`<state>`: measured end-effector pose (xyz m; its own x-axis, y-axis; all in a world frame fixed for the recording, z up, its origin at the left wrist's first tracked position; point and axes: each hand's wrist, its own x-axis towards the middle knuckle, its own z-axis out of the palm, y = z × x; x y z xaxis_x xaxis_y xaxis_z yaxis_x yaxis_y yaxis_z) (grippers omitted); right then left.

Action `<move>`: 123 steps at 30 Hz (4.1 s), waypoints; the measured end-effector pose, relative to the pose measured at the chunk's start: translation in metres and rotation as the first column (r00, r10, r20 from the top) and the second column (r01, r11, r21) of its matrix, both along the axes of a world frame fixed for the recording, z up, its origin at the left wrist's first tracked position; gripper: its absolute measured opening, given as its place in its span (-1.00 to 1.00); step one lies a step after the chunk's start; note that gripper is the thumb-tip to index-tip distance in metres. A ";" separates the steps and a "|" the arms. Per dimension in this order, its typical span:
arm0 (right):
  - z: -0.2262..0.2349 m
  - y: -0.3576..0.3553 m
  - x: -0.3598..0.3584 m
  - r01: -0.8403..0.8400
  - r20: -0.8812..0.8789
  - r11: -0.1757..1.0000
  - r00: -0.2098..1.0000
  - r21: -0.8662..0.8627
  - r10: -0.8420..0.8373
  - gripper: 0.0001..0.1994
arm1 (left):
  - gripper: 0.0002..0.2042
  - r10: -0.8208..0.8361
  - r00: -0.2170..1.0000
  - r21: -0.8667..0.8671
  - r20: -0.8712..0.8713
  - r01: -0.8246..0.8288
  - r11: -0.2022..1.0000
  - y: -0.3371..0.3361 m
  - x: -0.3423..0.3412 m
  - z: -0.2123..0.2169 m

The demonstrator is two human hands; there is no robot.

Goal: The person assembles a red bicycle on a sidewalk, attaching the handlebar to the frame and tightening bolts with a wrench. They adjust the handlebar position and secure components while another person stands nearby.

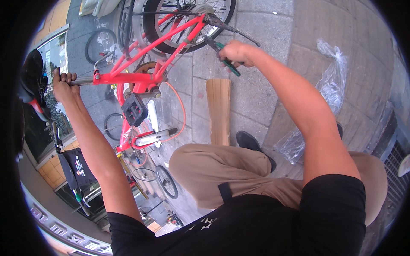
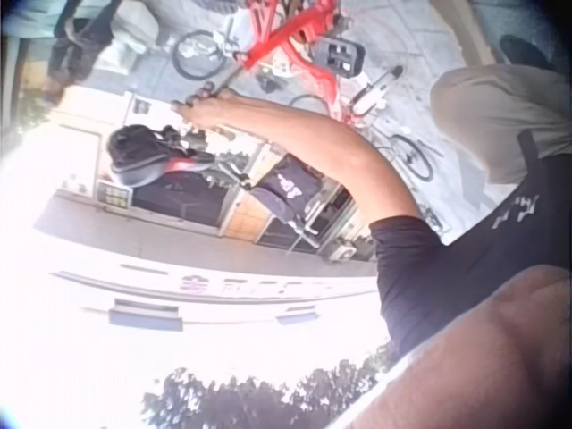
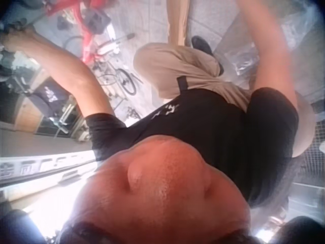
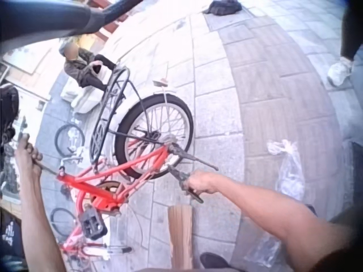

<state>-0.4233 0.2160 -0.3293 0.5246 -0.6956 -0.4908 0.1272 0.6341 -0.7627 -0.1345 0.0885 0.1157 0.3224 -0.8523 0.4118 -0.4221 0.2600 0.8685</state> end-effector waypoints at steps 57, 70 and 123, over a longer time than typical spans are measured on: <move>0.014 -0.052 0.180 0.551 0.215 0.770 0.749 0.322 -0.626 -0.77 | -0.75 0.039 0.999 -0.057 0.011 -0.039 0.998 0.011 -0.019 -0.002; -0.002 -0.053 0.148 0.395 0.127 0.911 0.904 0.117 -0.409 -0.69 | -0.86 0.070 0.998 -0.008 -0.005 -0.070 0.998 0.015 -0.030 -0.011; -0.007 -0.060 0.181 0.563 0.201 0.799 0.775 0.211 -0.599 -0.67 | -0.81 0.041 0.999 -0.064 0.013 -0.040 0.997 0.011 -0.025 -0.007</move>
<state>-0.2422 0.1563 -0.3360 0.1559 -0.8452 -0.5112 0.6746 0.4691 -0.5699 -0.1594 0.0995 0.1091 0.3498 -0.8108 0.4693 -0.4455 0.2968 0.8447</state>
